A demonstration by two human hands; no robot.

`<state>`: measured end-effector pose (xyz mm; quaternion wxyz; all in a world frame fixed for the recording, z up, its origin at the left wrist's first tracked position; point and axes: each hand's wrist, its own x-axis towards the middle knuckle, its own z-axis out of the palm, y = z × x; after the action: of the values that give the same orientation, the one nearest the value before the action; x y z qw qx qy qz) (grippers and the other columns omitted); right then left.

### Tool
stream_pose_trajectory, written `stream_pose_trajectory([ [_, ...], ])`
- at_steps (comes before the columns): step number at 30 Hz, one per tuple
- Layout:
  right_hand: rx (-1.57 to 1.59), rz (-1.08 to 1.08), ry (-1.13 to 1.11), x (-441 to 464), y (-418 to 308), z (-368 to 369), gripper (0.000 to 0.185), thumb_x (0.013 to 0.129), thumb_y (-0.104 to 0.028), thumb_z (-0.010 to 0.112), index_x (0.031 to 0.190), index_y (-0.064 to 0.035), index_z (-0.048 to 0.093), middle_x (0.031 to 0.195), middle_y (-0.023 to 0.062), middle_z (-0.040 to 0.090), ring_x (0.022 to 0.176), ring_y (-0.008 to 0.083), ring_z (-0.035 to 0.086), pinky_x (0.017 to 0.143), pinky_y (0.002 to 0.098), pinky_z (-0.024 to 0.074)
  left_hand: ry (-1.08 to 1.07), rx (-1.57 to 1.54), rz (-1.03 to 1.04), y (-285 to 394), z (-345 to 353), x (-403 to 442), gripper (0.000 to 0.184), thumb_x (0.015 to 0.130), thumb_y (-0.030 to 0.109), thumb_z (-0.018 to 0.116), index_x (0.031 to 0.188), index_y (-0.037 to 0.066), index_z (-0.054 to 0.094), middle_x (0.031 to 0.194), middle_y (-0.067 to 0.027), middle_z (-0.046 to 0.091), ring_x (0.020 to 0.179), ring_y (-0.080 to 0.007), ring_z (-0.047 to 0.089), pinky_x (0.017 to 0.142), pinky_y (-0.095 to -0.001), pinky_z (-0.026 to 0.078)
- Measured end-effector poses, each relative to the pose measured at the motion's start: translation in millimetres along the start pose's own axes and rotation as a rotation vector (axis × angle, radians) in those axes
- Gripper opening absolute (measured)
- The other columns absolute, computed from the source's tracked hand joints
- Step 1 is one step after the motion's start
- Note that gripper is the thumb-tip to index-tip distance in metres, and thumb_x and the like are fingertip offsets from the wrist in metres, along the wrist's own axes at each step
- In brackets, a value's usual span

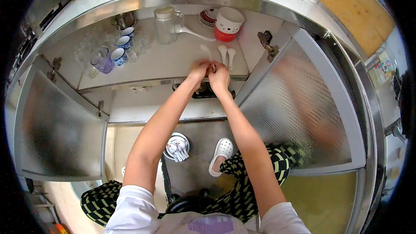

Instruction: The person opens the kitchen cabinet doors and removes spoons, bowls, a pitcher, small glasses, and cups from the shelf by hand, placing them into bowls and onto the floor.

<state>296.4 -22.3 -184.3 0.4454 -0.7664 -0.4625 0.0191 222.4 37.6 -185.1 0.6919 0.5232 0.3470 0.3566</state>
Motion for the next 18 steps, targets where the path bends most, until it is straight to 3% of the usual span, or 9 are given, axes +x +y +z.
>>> stream_pose_trajectory([
  [3,0.049,-0.02,0.036,-5.5,2.0,6.5,0.025,0.076,-0.015,0.051,0.097,-0.0042,0.059,0.082,0.0187,0.06,0.077,0.0346,0.057,0.07,0.0397,0.0435,0.017,-0.039,0.018,4.9,-2.9,-15.5,0.022,0.082,0.007,0.044,0.101,-0.001,0.053,0.089,-0.0073,0.057,0.077,-0.0152,0.054,0.068,-0.0269,0.045],
  [6,0.188,0.015,0.094,-23.4,-14.1,3.7,0.024,0.078,-0.015,0.053,0.097,-0.0021,0.058,0.075,0.0181,0.06,0.068,0.0289,0.059,0.065,0.0359,0.0448,0.091,-0.084,0.066,15.4,-4.7,-43.1,0.023,0.081,0.007,0.047,0.101,-0.002,0.052,0.087,-0.0079,0.057,0.075,-0.0147,0.054,0.067,-0.026,0.044],
  [8,0.441,0.022,0.106,-40.9,-26.5,5.7,0.022,0.08,-0.012,0.052,0.098,-0.0001,0.057,0.069,0.0124,0.061,0.061,0.0172,0.059,0.057,0.0286,0.0447,0.154,-0.118,0.087,17.2,-11.3,-62.2,0.024,0.08,0.008,0.049,0.102,-0.003,0.051,0.085,-0.0087,0.057,0.074,-0.0141,0.054,0.066,-0.0253,0.044],
  [9,0.444,0.026,0.097,-49.7,-31.8,6.5,0.022,0.08,-0.012,0.052,0.098,-0.0001,0.057,0.069,0.0124,0.061,0.061,0.0172,0.059,0.057,0.0286,0.0447,0.176,-0.152,0.082,17.6,-17.2,-73.4,0.026,0.08,0.009,0.051,0.103,-0.003,0.051,0.085,-0.008,0.057,0.073,-0.013,0.054,0.065,-0.0245,0.043],
  [11,0.691,0.177,-0.064,-72.7,-39.7,8.5,0.022,0.079,-0.011,0.053,0.096,0.0016,0.056,0.086,0.0129,0.057,0.066,0.0167,0.058,0.058,0.027,0.0448,0.209,-0.186,0.06,10.2,-28.1,-96.9,0.028,0.079,0.01,0.054,0.104,-0.003,0.052,0.085,-0.0074,0.057,0.073,-0.0119,0.053,0.065,-0.0238,0.043],
  [13,0.874,0.114,-0.044,-98.8,-40.0,25.5,0.019,0.08,-0.007,0.052,0.096,0.0008,0.056,0.082,0.0078,0.055,0.06,0.0094,0.054,0.052,0.0227,0.0427,0.234,-0.237,0.147,-4.3,-41.6,-117.7,0.029,0.078,0.012,0.056,0.103,-0.002,0.052,0.084,-0.006,0.057,0.073,-0.0099,0.052,0.065,-0.0223,0.042],
  [15,0.806,0.082,-0.109,-129.8,-36.3,36.7,0.018,0.08,-0.007,0.052,0.096,0.0,0.056,0.081,0.0065,0.055,0.06,0.008,0.053,0.052,0.0219,0.042,0.322,-0.188,0.125,-28.3,-57.3,-135.8,0.025,0.078,0.012,0.056,0.1,-0.002,0.054,0.082,-0.0048,0.057,0.072,-0.009,0.052,0.063,-0.0213,0.042],
  [16,0.848,0.14,-0.151,-147.2,-38.7,39.6,0.021,0.081,-0.004,0.051,0.1,0.0035,0.053,0.073,0.0045,0.059,0.064,0.0078,0.055,0.056,0.0199,0.0439,0.342,-0.181,0.109,-45.3,-67.9,-145.6,0.024,0.078,0.012,0.056,0.098,-0.001,0.055,0.082,-0.0043,0.057,0.071,-0.0086,0.051,0.062,-0.021,0.041],
  [18,0.714,0.22,-0.284,-176.2,-34.8,45.0,0.021,0.08,-0.006,0.051,0.099,0.0035,0.053,0.074,0.0053,0.059,0.066,0.0089,0.056,0.057,0.0215,0.0446,0.403,-0.142,0.049,-69.0,-82.6,-168.2,0.021,0.078,0.011,0.056,0.095,-0.001,0.055,0.08,-0.003,0.057,0.069,-0.0078,0.05,0.06,-0.0205,0.041],
])
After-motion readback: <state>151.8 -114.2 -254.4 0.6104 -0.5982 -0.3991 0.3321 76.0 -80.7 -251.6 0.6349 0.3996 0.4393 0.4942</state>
